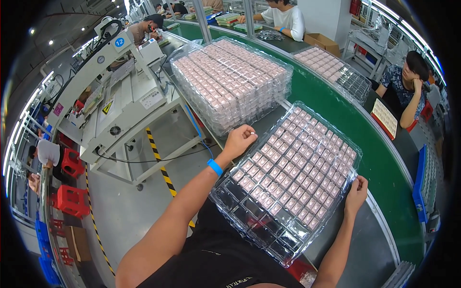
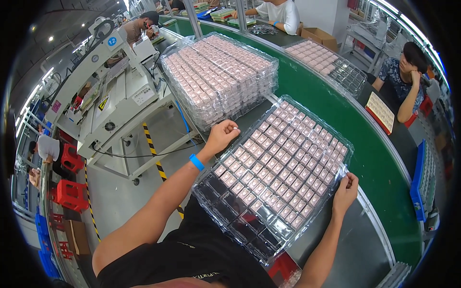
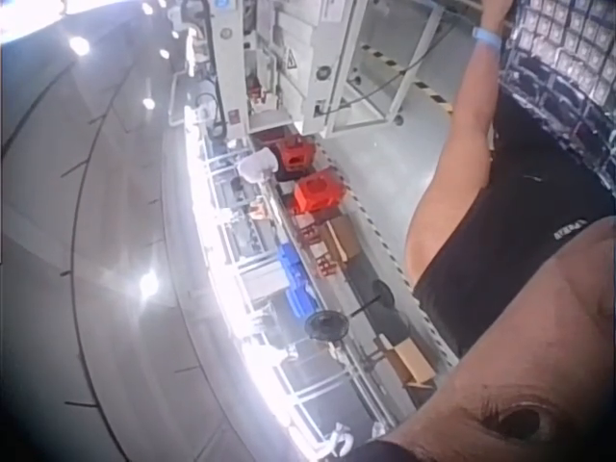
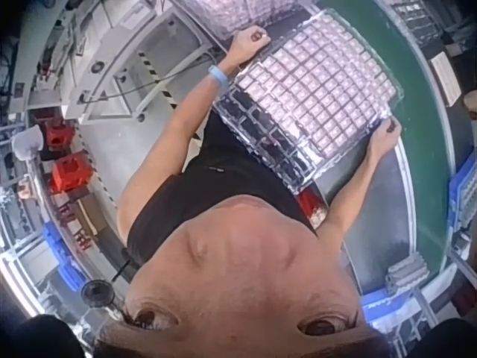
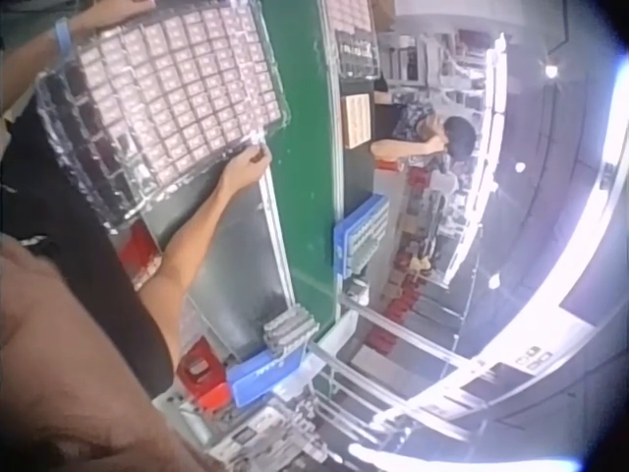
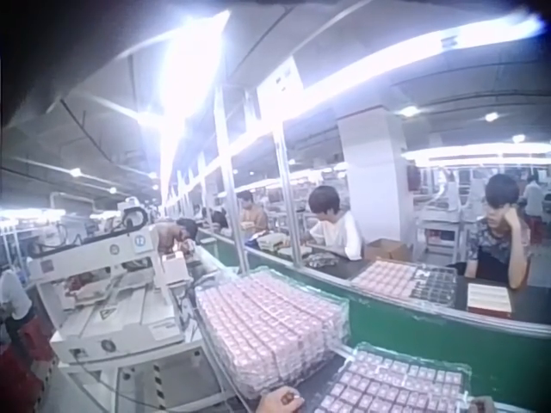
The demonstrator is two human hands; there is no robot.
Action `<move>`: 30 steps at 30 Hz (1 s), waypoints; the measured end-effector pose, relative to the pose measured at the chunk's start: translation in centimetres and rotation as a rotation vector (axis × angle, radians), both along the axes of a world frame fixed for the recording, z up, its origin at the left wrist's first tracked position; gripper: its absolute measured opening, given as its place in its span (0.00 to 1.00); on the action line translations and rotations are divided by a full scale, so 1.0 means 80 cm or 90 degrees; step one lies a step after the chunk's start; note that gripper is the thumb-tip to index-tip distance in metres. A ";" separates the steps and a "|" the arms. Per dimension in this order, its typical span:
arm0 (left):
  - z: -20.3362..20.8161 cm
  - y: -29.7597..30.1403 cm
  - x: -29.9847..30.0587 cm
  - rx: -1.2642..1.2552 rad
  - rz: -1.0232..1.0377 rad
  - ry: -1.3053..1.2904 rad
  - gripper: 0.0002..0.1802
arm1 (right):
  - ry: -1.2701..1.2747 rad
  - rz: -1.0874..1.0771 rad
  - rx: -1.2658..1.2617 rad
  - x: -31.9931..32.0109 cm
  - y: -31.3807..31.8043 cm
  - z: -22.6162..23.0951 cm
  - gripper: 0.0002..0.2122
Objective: Placing and organizing small electronic components into a transparent plastic grid tray on an electronics assembly line.
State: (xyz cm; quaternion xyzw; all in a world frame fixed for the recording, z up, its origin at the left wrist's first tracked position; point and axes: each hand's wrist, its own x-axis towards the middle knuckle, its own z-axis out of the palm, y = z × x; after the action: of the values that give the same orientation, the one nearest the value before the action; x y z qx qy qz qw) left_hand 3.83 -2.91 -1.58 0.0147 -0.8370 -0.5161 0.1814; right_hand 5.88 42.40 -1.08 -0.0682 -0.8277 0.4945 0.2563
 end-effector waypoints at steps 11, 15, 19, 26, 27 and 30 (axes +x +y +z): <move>-0.003 -0.002 0.000 0.012 -0.010 0.003 0.13 | -0.008 0.000 -0.008 -0.001 0.002 -0.002 0.08; -0.003 -0.004 0.001 0.020 -0.007 -0.027 0.13 | -0.011 0.001 -0.010 -0.001 0.000 0.000 0.08; 0.002 -0.002 0.001 0.022 -0.005 -0.060 0.13 | -0.010 0.000 -0.005 -0.001 0.004 -0.004 0.09; 0.003 -0.001 0.002 0.033 -0.003 -0.048 0.13 | -0.006 -0.001 -0.007 -0.001 0.002 -0.002 0.08; 0.003 -0.001 0.002 0.034 -0.005 -0.048 0.13 | -0.003 -0.003 -0.011 -0.001 0.001 -0.002 0.08; 0.002 -0.002 0.002 0.038 -0.006 -0.049 0.12 | -0.003 -0.003 -0.004 -0.001 0.001 -0.001 0.08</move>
State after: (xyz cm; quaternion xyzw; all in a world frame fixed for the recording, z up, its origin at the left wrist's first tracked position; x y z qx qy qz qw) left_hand 3.98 -3.04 -1.44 0.0359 -0.8278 -0.5406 0.1459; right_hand 5.82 42.44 -1.16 -0.0725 -0.8267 0.4961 0.2553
